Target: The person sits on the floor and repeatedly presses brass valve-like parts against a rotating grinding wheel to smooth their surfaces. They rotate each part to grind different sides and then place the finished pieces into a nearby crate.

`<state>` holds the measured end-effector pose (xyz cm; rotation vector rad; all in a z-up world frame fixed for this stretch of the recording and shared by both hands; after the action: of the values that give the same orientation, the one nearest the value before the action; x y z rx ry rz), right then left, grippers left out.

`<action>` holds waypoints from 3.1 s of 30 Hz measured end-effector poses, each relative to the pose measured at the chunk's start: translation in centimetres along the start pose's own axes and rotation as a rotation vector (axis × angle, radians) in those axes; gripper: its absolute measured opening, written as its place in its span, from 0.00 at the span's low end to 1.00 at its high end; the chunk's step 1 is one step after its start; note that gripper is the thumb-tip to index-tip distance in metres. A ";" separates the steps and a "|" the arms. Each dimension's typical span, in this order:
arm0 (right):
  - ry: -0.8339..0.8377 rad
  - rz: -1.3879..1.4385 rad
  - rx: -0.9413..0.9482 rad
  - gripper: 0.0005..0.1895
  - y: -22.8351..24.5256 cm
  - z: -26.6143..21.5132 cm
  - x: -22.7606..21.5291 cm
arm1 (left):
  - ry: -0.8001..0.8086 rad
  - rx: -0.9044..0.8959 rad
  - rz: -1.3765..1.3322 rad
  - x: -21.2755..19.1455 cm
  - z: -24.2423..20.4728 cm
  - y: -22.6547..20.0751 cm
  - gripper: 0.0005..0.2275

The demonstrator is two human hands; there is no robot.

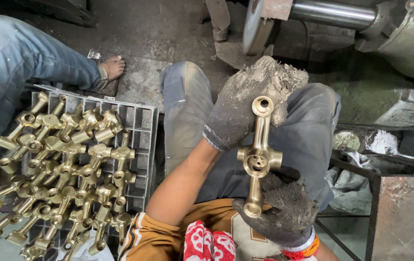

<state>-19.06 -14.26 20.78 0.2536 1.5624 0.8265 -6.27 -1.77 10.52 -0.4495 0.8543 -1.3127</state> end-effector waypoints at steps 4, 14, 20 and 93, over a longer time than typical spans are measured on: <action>0.018 -0.022 0.067 0.32 -0.7 -0.2 0.4 | 0.066 0.060 0.187 -0.2 0.1 -0.5 0.20; -0.139 0.018 -0.018 0.24 -0.5 -0.8 -0.1 | -0.035 -0.217 -0.197 0.4 -0.2 0.7 0.15; -0.057 -0.028 0.003 0.19 -0.2 -0.4 0.0 | -0.118 -0.302 -0.556 0.6 -0.3 0.8 0.15; -0.082 -0.476 -0.054 0.33 -31.1 19.5 8.5 | -0.208 -0.898 -0.015 2.4 -1.5 16.1 0.21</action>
<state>6.95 -24.56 -4.47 -0.1219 1.4399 0.4764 3.11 -0.08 -2.76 -1.2688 1.2371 -0.8114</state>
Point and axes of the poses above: each hand's wrist, its own z-axis towards the middle knuckle, its own x-axis out of the palm, y = z × x, the point moved 5 cm from there along z, towards the middle knuckle, and after that the axes turned 13 degrees about x, right-handed, at the moved point
